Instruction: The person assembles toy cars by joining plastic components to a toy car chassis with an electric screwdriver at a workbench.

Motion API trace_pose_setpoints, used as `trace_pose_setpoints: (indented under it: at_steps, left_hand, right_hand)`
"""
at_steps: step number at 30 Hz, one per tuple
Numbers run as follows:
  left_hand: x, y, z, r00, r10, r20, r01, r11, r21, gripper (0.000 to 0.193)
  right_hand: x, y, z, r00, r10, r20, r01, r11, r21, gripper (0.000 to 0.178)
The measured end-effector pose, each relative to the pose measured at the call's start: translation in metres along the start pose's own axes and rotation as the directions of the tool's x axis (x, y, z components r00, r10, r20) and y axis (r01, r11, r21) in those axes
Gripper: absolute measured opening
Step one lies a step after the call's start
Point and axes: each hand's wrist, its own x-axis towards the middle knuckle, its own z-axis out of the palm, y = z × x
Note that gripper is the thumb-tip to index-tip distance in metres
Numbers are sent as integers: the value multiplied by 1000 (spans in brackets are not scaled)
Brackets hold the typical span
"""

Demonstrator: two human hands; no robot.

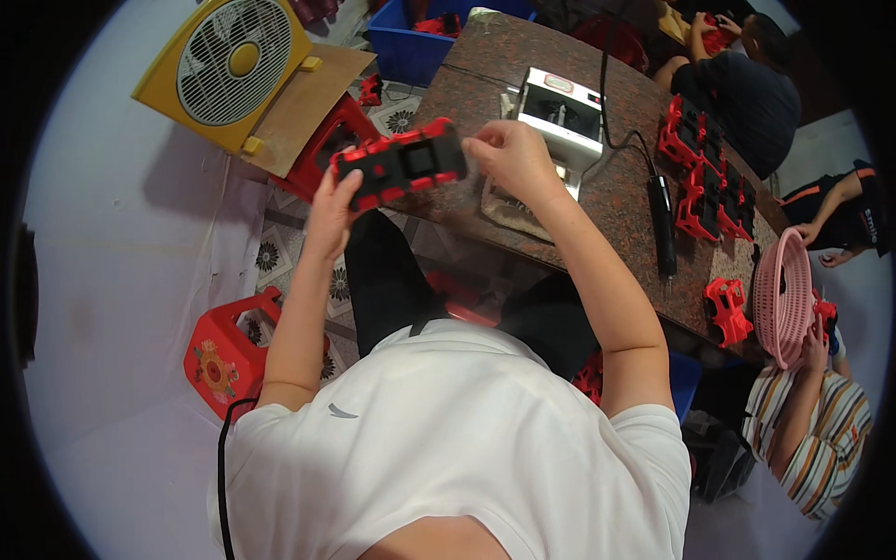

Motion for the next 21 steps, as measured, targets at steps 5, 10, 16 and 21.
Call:
trace_pose_setpoints:
  at_steps: [5, 10, 16, 21]
  left_hand:
    - [1, 20, -9, 1000, 0, 28, 1, 1000, -25, 46]
    - [-4, 13, -1, 1000, 24, -2, -24, 999, -35, 49]
    - [4, -4, -7, 996, 80, 42, -78, 995, -58, 46]
    - [8, -10, -5, 996, 54, 67, -50, 997, -54, 43]
  right_hand:
    - [-2, -4, 0, 996, -79, -46, 85, 987, 138, 23]
    - [-9, 6, 25, 976, -190, -102, 196, 980, 46, 25]
    - [-10, 8, 18, 999, -34, -9, 35, 956, 290, 18]
    - [-11, 10, 8, 998, 32, 51, -48, 927, 371, 14]
